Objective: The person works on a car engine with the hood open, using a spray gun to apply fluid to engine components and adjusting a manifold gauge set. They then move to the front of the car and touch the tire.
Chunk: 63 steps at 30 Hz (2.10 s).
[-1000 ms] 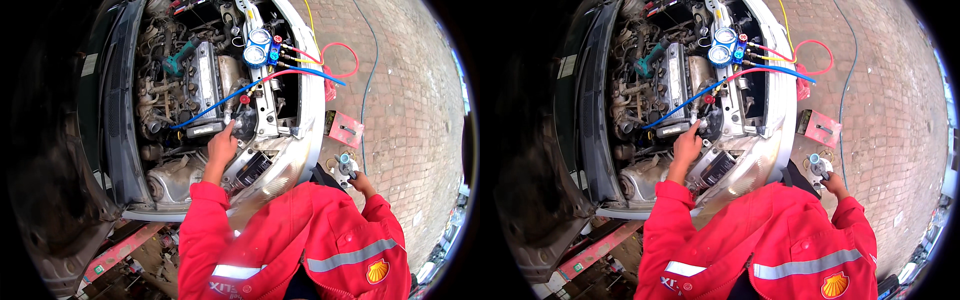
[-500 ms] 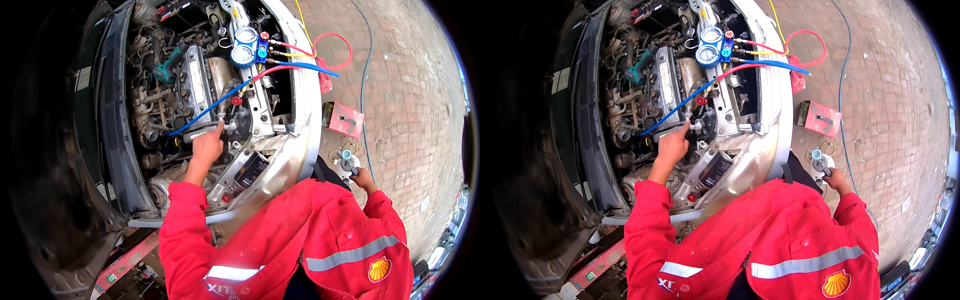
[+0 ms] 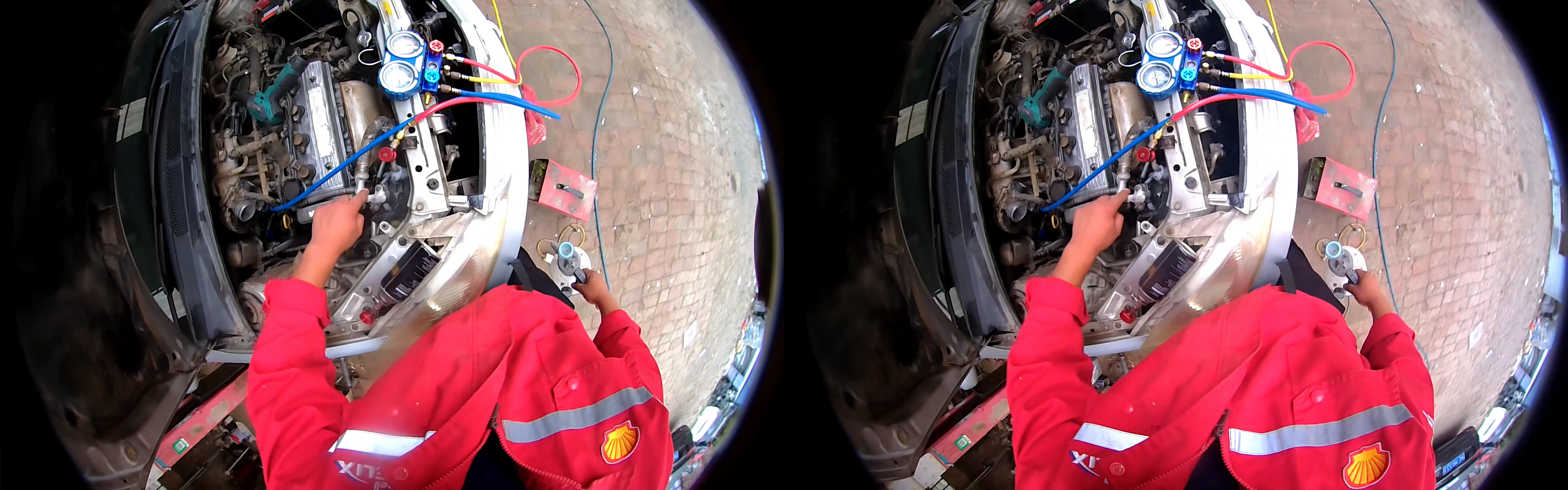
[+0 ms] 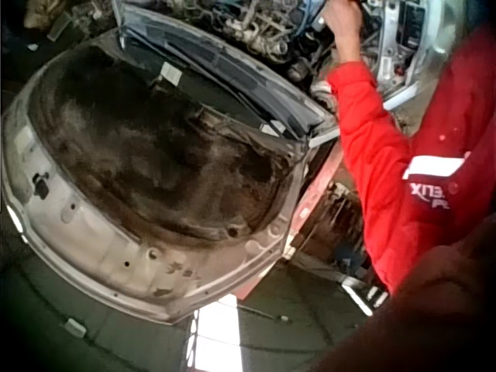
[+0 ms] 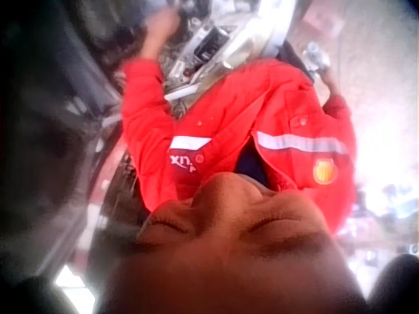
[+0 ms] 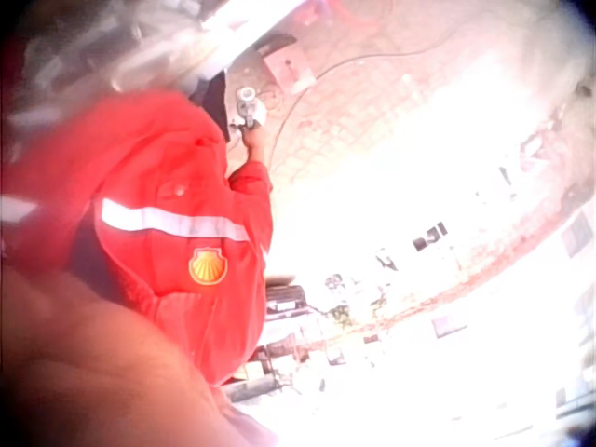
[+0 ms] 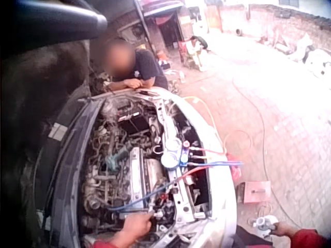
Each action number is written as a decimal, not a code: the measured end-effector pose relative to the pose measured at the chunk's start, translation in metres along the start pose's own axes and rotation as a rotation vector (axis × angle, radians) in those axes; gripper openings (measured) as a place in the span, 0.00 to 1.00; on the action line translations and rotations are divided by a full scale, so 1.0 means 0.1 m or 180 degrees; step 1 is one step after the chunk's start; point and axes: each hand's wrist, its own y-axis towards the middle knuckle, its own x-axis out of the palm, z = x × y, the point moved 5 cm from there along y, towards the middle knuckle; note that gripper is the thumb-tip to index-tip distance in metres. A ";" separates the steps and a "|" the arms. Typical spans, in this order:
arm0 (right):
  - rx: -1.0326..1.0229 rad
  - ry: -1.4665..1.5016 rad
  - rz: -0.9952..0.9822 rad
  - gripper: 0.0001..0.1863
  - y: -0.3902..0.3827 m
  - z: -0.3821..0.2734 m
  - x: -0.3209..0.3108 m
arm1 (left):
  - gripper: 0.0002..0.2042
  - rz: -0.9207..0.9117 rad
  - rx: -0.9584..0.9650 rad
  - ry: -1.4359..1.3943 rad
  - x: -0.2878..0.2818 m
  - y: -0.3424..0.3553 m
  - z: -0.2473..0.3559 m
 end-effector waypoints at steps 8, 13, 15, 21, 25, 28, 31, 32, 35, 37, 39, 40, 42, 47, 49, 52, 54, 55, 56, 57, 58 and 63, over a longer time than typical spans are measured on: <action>-0.0011 -0.0051 -0.0078 0.22 0.08 -0.14 -0.06 | 0.19 0.0199 -0.2790 -0.6311 0.65 -0.11 -0.06; -0.0116 0.0007 -0.0178 0.22 0.04 -0.24 -0.13 | 0.12 -0.0051 -0.2350 -0.8141 0.81 -0.04 -0.12; -0.0085 0.0069 -0.0136 0.22 0.05 -0.16 -0.11 | 0.18 0.0004 -0.2405 -0.8413 0.83 -0.05 -0.07; -0.0050 0.0117 -0.0036 0.23 0.01 -0.06 -0.04 | 0.23 0.0084 -0.2538 -0.8105 0.70 -0.33 0.06; -0.0003 0.0063 -0.0089 0.22 -0.02 -0.05 -0.02 | 0.28 -0.0076 -0.2427 -0.8361 0.65 -0.47 0.09; 0.0014 -0.0053 -0.0167 0.22 -0.02 -0.02 0.00 | 0.28 0.0047 -0.2677 -0.8663 0.72 -0.32 0.15; -0.0014 -0.0109 -0.0242 0.22 -0.02 0.00 0.00 | 0.28 0.0164 -0.2737 -0.8797 0.85 -0.11 0.14; -0.0044 -0.0114 -0.0222 0.22 -0.04 0.01 0.00 | 0.29 0.0121 -0.2788 -0.8868 0.88 -0.05 0.13; -0.0074 -0.0026 -0.0170 0.21 -0.08 0.02 -0.01 | 0.29 0.0275 -0.2748 -0.9100 0.91 -0.01 0.10; -0.0015 0.0157 -0.0155 0.21 -0.11 0.02 -0.01 | 0.30 0.0563 -0.2846 -0.9329 0.91 -0.03 0.06; -0.0028 0.0300 -0.0082 0.21 -0.12 0.06 0.02 | 0.30 0.0828 -0.2716 -0.9501 0.88 -0.08 0.05; -0.0038 0.0367 -0.0047 0.21 -0.12 0.08 0.03 | 0.28 0.0828 -0.2700 -0.9368 0.89 -0.11 0.06; -0.0019 0.0300 -0.0067 0.21 -0.12 0.06 0.04 | 0.28 0.0855 -0.2657 -0.9090 0.84 -0.19 0.11; -0.0114 0.0047 -0.0110 0.21 -0.05 0.05 0.07 | 0.24 0.0857 -0.3011 -0.7102 0.67 -0.42 0.30; -0.0178 -0.0148 -0.0141 0.21 0.01 0.07 0.06 | 0.25 0.0808 -0.2561 -0.5230 0.67 -0.49 0.17; -0.0158 -0.0017 -0.0220 0.22 0.00 0.00 0.04 | 0.35 0.0136 -0.1936 -0.2243 0.30 -0.39 0.37; -0.0163 -0.0030 -0.0204 0.22 0.01 -0.02 0.01 | 0.35 -0.0028 -0.1682 -0.1924 0.24 -0.40 0.47; -0.0163 -0.0032 -0.0195 0.22 0.01 -0.04 -0.01 | 0.35 -0.0112 -0.1551 -0.1763 0.23 -0.40 0.51; -0.0150 -0.0007 -0.0193 0.22 0.01 -0.07 -0.03 | 0.35 -0.0232 -0.1596 -0.1710 0.25 -0.41 0.52; -0.0135 0.0020 -0.0190 0.22 0.01 -0.11 -0.04 | 0.35 -0.0228 -0.1552 -0.1684 0.24 -0.43 0.54; -0.0118 0.0050 -0.0187 0.22 0.01 -0.14 -0.06 | 0.35 -0.0225 -0.1506 -0.1658 0.23 -0.46 0.56; -0.0143 -0.0056 -0.0051 0.22 0.00 -0.17 -0.06 | 0.35 -0.0507 -0.1333 -0.1487 0.09 -0.38 0.71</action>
